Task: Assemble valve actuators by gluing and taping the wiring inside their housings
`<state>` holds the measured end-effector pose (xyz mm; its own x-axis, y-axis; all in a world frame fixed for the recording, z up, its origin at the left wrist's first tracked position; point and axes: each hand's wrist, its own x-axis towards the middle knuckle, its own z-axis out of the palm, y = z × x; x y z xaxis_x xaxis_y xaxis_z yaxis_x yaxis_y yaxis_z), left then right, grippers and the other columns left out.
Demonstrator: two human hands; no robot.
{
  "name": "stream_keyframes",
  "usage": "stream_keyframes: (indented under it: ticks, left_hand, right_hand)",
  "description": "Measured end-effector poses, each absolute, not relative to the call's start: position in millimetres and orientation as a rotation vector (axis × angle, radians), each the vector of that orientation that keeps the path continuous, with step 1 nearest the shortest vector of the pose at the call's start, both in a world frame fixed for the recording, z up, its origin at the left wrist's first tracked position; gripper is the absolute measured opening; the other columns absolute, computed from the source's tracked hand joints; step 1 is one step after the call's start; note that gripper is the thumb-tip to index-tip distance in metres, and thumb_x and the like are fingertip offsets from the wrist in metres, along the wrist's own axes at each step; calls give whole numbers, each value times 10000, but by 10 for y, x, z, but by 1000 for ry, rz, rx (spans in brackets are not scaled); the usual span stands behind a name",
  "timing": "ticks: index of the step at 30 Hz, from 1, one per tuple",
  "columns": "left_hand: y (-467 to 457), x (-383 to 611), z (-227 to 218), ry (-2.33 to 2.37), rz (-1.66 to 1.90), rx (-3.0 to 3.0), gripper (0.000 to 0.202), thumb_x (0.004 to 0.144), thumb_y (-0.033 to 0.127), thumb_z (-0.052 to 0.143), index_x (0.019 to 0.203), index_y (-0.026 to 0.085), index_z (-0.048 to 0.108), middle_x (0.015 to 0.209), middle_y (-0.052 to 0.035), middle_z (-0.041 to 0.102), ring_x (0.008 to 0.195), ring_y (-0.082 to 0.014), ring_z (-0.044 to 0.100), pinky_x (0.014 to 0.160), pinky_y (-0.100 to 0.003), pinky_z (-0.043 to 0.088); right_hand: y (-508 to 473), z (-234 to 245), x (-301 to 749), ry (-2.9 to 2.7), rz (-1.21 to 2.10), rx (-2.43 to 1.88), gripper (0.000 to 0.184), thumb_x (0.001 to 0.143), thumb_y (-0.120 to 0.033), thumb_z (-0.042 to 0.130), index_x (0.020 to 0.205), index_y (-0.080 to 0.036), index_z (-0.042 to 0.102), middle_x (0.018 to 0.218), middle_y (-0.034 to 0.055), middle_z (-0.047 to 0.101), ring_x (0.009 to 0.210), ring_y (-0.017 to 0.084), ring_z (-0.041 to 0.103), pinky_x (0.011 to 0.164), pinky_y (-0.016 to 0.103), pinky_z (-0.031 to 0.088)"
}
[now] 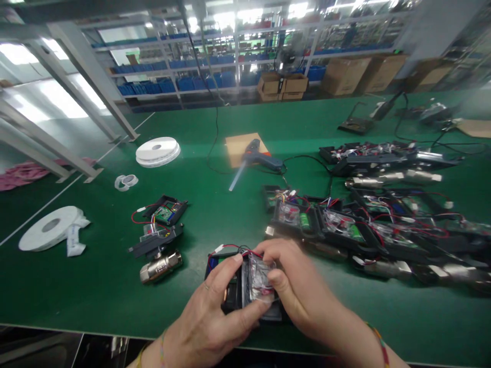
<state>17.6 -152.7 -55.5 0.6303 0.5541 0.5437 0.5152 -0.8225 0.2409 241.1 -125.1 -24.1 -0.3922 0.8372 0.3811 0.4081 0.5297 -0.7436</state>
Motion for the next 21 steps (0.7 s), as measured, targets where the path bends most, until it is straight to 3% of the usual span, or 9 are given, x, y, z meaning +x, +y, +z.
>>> stream_keyframes:
  ticks: [6,10,16,21]
  left_hand:
    - [-1592,184,-564,935,1002,2777,556,898,89,637,1391,341,582,1600,-141,233,1445,-316,378,1086,-496,504]
    - [-1626,201,-582,968,1057,2765,516,931,100,600,1390,335,584,1631,-137,212,1462,-302,367,1089,-466,506]
    - [-1745,166,-705,1075,1117,2645,464,899,111,643,1351,217,619,1624,-223,228,1421,-366,426,1005,-513,562]
    - [-1738,221,-580,1186,1035,2697,472,916,254,630,1384,215,587,1598,-246,251,1430,-401,357,1009,-620,513]
  right_hand:
    - [-1285,-96,2471,-2015,891,-1032,389,1079,-546,270,986,-243,495,1013,40,612,922,221,550,794,356,444]
    - [-1306,-38,2483,-2062,905,-1026,161,1071,-385,393,1044,-254,483,1095,29,607,989,220,544,855,368,450]
    - [-1276,-117,2409,-2074,743,-981,123,1076,-326,367,1081,-255,467,1078,39,614,967,225,552,841,382,442]
    - [-1256,-152,2412,-2033,772,-980,181,1088,-345,335,1064,-249,486,1036,42,624,945,214,569,810,356,451]
